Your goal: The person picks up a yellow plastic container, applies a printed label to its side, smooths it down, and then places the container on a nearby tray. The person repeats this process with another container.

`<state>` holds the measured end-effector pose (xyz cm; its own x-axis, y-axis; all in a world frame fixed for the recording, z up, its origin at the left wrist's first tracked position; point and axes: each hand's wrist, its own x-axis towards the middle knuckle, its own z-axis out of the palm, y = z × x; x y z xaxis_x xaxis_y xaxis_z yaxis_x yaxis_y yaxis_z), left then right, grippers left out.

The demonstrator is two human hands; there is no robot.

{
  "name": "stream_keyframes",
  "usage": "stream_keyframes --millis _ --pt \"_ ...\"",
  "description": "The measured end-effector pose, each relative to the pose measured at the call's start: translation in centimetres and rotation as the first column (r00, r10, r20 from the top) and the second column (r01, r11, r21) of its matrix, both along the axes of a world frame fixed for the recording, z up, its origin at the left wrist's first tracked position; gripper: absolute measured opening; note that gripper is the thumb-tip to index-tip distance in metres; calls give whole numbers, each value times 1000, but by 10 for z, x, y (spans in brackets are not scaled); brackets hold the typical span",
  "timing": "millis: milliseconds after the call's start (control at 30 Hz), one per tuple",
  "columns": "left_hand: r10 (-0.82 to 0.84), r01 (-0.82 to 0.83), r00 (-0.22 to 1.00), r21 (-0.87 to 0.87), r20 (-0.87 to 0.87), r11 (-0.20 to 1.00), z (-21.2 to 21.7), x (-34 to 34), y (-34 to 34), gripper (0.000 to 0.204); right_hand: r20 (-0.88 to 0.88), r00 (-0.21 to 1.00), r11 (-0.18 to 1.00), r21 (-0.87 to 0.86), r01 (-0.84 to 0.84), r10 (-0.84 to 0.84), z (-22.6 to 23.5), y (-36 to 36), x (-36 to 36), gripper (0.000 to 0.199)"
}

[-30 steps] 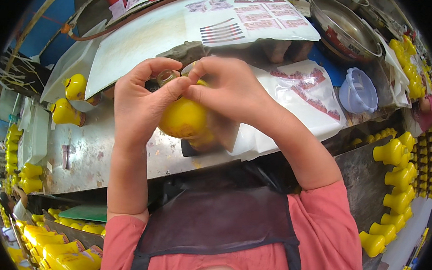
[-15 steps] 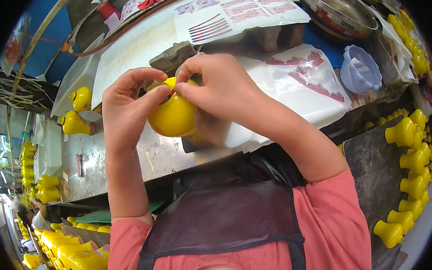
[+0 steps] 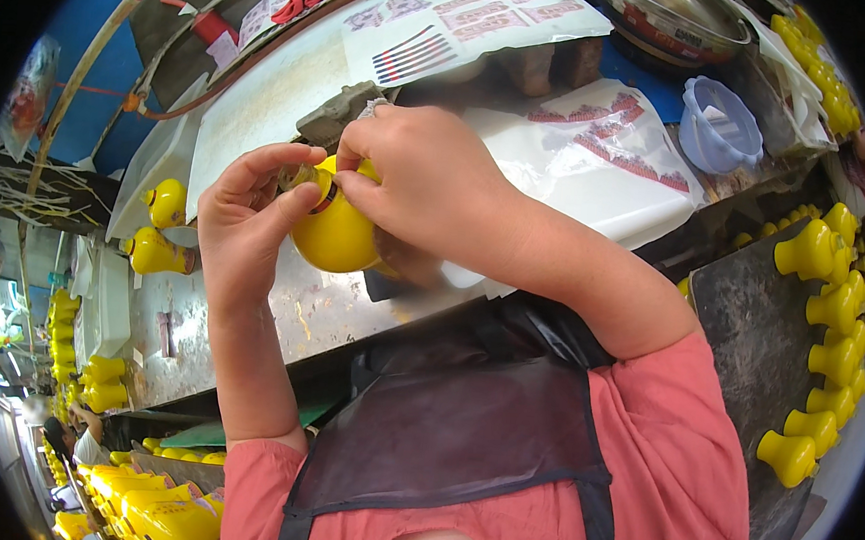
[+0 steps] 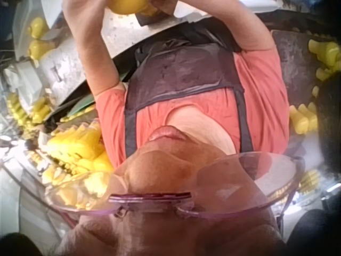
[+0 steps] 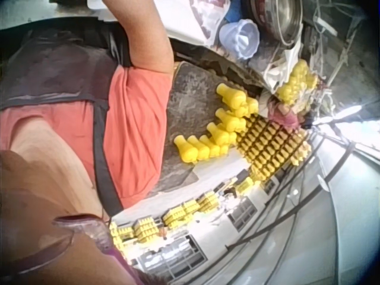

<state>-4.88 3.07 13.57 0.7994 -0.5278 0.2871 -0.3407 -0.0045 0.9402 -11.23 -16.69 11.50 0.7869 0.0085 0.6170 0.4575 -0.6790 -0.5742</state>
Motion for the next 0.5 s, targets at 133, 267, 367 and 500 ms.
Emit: stream_keyframes --millis 133,267,367,500 --pt "44 -44 999 2 32 999 -4 3 0 28 -26 1000 999 -33 -7 6 3 -1 2 11" --pt "40 -42 999 82 25 996 -3 5 6 31 -70 997 998 61 -17 22 6 -4 6 16" --pt "-49 49 997 0 -54 999 -3 8 10 31 -211 975 979 202 -20 64 6 -8 8 18" --pt "-85 78 994 -93 -75 993 -10 14 9 30 -149 985 990 125 -64 83 3 -9 14 19"
